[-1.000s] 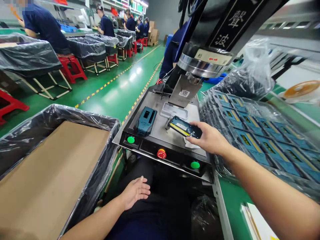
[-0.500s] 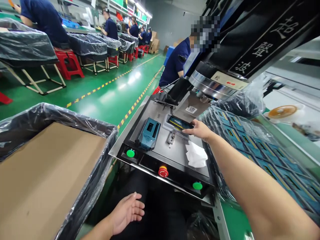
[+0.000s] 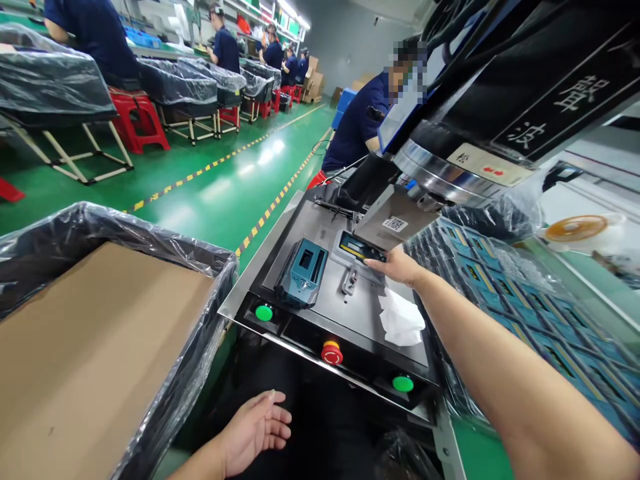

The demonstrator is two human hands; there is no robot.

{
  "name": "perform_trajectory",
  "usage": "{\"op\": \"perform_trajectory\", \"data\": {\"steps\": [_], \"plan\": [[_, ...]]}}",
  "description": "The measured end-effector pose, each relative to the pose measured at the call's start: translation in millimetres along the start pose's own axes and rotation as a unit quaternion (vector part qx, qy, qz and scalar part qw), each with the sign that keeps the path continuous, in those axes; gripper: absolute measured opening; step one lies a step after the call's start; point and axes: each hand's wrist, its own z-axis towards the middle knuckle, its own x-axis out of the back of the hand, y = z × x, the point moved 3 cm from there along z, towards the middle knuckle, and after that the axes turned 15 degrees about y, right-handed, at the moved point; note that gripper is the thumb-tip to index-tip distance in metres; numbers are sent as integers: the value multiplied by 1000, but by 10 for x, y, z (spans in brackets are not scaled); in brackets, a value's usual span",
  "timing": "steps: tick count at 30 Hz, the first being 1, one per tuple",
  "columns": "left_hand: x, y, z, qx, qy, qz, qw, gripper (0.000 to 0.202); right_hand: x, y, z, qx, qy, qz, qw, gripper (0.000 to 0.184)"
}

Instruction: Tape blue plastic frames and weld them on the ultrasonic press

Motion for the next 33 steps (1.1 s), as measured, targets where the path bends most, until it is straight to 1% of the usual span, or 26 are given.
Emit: {"op": "perform_trajectory", "data": {"steps": [2,5,7,9,12,14,15,17,19,20,21,22,23,24,25,26,27,29,30,31,32,33], "plan": [[4,-7,6,-1,-1,2,1000,45,-39,-37,-89,7,22,-45,999,46],[17,-21,18,-6,0,6,1000,46,-116,-151,-239,29,75,-59,995,41],[29,-30,18,-10,1,8,1000,48,-181,-224,-309,44,85,-64,993,37],[37,-37,9,-17,-3,10,1000,49,-228,-273,-337,44,78,-76,993,35],[36,-47,-8,-33,-8,15,999,51,-226,-351,-353,32,76,-88,993,37],[32,-65,-1,-39,1,21,999,53,-184,-454,-413,38,95,-89,991,40],[32,-77,11,-40,9,25,999,55,-155,-525,-475,44,114,-86,989,41],[38,-103,48,-36,22,36,998,60,-87,-697,-675,62,164,-65,982,39],[62,-102,84,-46,39,60,996,69,-16,-877,-977,83,202,-23,976,34],[81,-81,94,-63,54,85,993,73,18,-957,-1156,91,208,-2,974,33],[102,-40,91,-94,73,121,986,77,51,-1023,-1346,96,205,16,974,31],[119,24,74,-137,94,163,972,79,80,-1074,-1541,98,190,28,977,30],[128,111,40,-192,118,208,952,78,104,-1104,-1733,93,167,36,981,29],[119,216,-11,-254,139,252,923,76,122,-1112,-1918,83,141,40,986,29],[92,335,-78,-325,158,290,886,71,135,-1099,-2093,72,119,43,989,32],[46,461,-158,-397,180,323,840,66,144,-1064,-2254,57,105,44,992,35],[-19,585,-245,-469,203,351,785,60,145,-1010,-2398,41,101,44,993,38],[-191,792,-408,-589,243,400,659,55,126,-860,-2635,3,116,39,992,42],[-285,865,-466,-630,259,421,599,55,103,-773,-2728,-17,128,33,991,43],[-375,918,-499,-658,271,439,549,57,72,-684,-2805,-38,137,26,989,44],[-456,950,-506,-672,276,459,512,60,37,-600,-2867,-57,144,16,988,44],[-522,965,-489,-675,279,477,488,63,1,-524,-2914,-77,146,5,986,44]]}}
